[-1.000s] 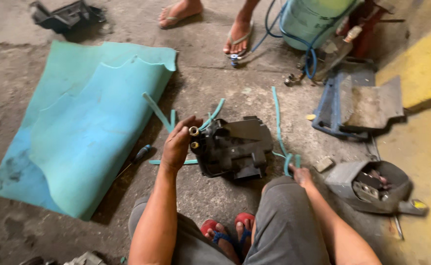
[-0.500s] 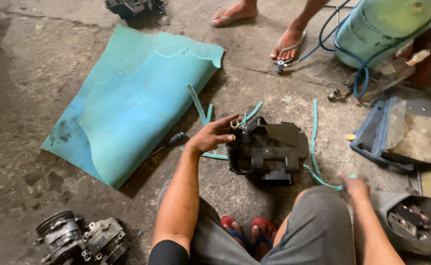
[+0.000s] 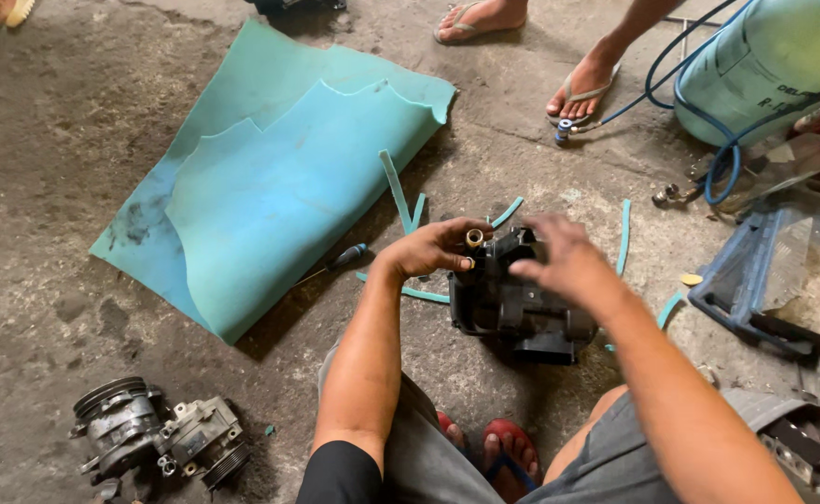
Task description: The person cuts strips of light blue foam with scissors, fits them into a black plastic housing, and then cuts a larger foam sheet to size. The person handles the foam strips and sheet, uses scissors, and places the cut pieces into the housing.
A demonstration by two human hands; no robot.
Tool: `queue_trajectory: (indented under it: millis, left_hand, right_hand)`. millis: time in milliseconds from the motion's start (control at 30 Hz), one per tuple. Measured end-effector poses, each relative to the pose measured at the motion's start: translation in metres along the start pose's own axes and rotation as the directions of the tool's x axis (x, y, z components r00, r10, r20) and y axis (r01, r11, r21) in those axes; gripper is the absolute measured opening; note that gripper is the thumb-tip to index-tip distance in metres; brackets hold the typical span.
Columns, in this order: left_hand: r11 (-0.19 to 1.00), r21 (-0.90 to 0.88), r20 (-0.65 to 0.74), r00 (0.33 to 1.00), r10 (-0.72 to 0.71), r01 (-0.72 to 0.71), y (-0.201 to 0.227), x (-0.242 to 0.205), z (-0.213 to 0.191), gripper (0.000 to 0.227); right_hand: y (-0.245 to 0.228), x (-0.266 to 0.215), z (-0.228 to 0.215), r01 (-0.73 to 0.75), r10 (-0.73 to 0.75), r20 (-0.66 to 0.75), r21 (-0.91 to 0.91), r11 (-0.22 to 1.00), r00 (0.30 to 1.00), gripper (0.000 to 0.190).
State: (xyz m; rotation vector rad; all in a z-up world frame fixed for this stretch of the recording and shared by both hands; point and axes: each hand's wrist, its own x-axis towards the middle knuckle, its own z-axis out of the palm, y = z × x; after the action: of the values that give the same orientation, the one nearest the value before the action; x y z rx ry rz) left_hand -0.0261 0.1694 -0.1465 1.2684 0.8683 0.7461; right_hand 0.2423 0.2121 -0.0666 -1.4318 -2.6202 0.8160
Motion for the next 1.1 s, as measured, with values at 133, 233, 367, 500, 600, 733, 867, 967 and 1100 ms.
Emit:
queue_trajectory:
  millis: [133,233,367,500,600,733,867,967,1100]
  left_hand:
    - [0.999,-0.024,-0.077,0.996,0.04,-0.042,-0.011,0.002,0.001,0.069]
    - [0.999,-0.007,-0.125,0.992,0.034,-0.035,-0.018,0.006,0.001,0.065]
    - [0.995,0.1,-0.174,0.984,0.03,-0.013,-0.024,0.011,0.0,0.062]
    - [0.995,0.019,-0.154,0.983,0.103,-0.102,-0.03,0.013,0.0,0.062]
    - [0.995,0.045,-0.178,0.979,0.098,-0.091,-0.032,0.015,0.001,0.063]
    - [0.995,0.057,-0.2,0.975,0.093,-0.083,-0.031,0.016,0.003,0.063]
    - [0.994,0.1,-0.246,0.968,0.058,-0.035,-0.026,0.017,0.008,0.061]
    - [0.983,0.182,-0.289,0.955,0.06,-0.006,-0.022,0.017,0.011,0.06]
    - [0.981,0.194,-0.301,0.952,0.058,0.002,-0.019,0.017,0.014,0.061]
  right_hand:
    - [-0.004,0.018,0.038,0.23,-0.244,-0.061,-0.178,0.957,0.968,0.112]
    - [0.005,0.025,0.046,0.185,-0.19,-0.076,-0.059,0.981,0.979,0.098]
    - [0.009,0.024,0.06,0.226,-0.245,-0.239,-0.102,0.969,0.94,0.083]
    - [0.008,0.029,0.069,0.168,-0.193,-0.265,-0.115,0.979,0.945,0.077]
    - [0.006,0.028,0.069,0.135,-0.16,-0.24,-0.119,0.984,0.957,0.076]
    - [0.001,0.024,0.067,0.13,-0.155,-0.229,-0.119,0.984,0.961,0.079]
    - [-0.006,0.022,0.066,0.079,-0.1,-0.206,-0.11,0.991,0.973,0.078]
    - [-0.009,0.023,0.063,0.066,-0.086,-0.205,-0.1,0.993,0.975,0.079]
    - [-0.009,0.02,0.064,0.067,-0.089,-0.216,-0.11,0.992,0.972,0.079]
